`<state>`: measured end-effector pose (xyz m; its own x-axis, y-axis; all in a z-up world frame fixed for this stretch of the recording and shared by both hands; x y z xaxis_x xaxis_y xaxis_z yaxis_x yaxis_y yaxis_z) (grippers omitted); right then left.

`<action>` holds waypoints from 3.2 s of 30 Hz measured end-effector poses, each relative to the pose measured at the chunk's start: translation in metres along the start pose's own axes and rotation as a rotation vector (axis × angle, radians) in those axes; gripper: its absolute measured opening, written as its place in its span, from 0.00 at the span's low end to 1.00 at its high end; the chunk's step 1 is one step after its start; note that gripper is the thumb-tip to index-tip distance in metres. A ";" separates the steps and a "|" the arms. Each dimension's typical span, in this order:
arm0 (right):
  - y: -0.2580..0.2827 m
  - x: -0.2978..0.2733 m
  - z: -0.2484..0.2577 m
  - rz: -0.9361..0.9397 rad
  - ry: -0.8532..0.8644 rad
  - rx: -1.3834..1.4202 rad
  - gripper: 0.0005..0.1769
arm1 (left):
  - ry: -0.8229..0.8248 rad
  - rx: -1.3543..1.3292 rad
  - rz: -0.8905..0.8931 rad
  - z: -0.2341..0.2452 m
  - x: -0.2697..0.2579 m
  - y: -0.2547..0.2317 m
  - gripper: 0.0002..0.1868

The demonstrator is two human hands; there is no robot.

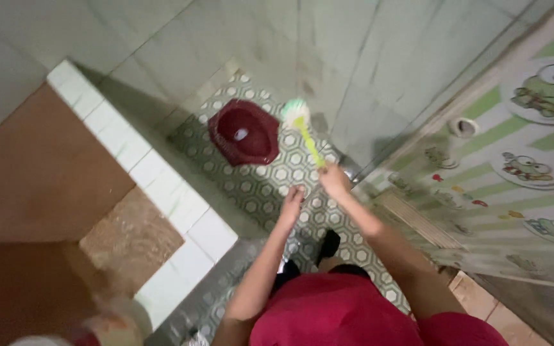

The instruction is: The person scrubs the walls and floor around a squat toilet using a long-handled brush. They briefly rinse the brush under the shower head and continue scrubbing the tiled surfaces.

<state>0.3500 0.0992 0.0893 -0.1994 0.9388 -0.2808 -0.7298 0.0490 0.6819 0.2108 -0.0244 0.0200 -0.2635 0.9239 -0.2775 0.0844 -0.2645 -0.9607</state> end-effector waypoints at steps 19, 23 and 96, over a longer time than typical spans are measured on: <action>-0.055 0.174 0.146 -0.003 -0.191 -0.456 0.20 | 0.209 -0.240 0.059 -0.146 0.166 -0.056 0.24; -0.033 0.179 0.152 0.078 -0.226 -0.297 0.21 | 0.218 -0.141 -0.027 -0.152 0.186 -0.083 0.26; -0.062 0.174 0.120 -0.096 -0.011 -0.516 0.18 | 0.118 -0.279 0.394 -0.141 0.305 -0.120 0.25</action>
<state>0.4389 0.3009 0.0791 -0.1108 0.9420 -0.3168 -0.9723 -0.0366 0.2310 0.2556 0.3280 0.0514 -0.0511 0.7980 -0.6005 0.4141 -0.5302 -0.7399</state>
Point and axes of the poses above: each hand's wrist, its own x-axis towards the middle knuckle, its own z-axis out of the back of the hand, y = z × x, the point moved 2 cm from there along x, towards the middle knuckle, and after that the axes turned 3 degrees about y, right-handed, at the moved point
